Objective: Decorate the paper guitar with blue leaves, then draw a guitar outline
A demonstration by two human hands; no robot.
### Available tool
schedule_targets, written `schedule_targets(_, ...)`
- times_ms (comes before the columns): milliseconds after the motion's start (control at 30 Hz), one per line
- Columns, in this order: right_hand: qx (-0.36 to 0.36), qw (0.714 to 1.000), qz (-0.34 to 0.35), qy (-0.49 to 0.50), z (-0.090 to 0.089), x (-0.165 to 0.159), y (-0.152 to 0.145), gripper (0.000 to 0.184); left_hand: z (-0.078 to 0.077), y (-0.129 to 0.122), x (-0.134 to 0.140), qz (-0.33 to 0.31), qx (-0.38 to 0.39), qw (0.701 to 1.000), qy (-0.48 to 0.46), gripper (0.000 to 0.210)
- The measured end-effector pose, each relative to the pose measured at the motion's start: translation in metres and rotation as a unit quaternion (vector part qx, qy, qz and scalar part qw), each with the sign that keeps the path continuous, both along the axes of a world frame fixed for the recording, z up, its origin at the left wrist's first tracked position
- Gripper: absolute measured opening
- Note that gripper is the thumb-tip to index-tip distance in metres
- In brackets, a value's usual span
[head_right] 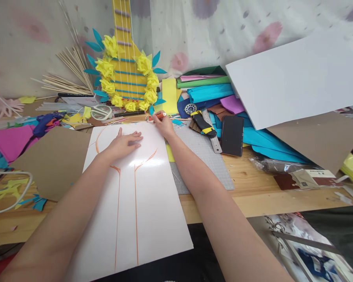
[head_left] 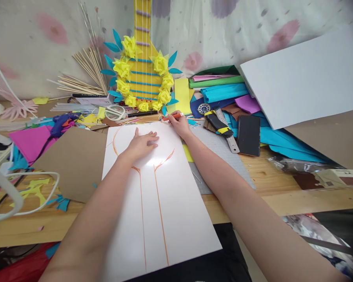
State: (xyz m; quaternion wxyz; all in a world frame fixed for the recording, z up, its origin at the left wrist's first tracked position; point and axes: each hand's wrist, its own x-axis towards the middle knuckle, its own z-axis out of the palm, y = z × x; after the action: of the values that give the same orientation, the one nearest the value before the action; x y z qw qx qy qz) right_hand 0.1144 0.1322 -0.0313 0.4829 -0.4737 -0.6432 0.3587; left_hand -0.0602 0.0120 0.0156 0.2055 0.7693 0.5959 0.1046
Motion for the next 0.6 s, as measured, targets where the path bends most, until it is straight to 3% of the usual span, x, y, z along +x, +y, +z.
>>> schedule_targets(233,-0.035,0.998,-0.046,0.019,0.0035,0.0018,-0.0022,0.017,-0.0004,0.0006,-0.0002,-0.001,0.005,1.000,-0.004,0.039)
schedule_targets(433,-0.014,1.000,0.001,0.008,0.0025,0.0010,-0.0019,0.024,-0.0016,0.0009,-0.0010,0.000,0.004,1.000,-0.004,0.039)
schedule_targets(600,-0.038,0.998,-0.039,0.033,0.0004,0.0022,-0.0005,0.019,-0.0020,0.0009,-0.0014,-0.001,0.006,1.000,-0.005,0.039)
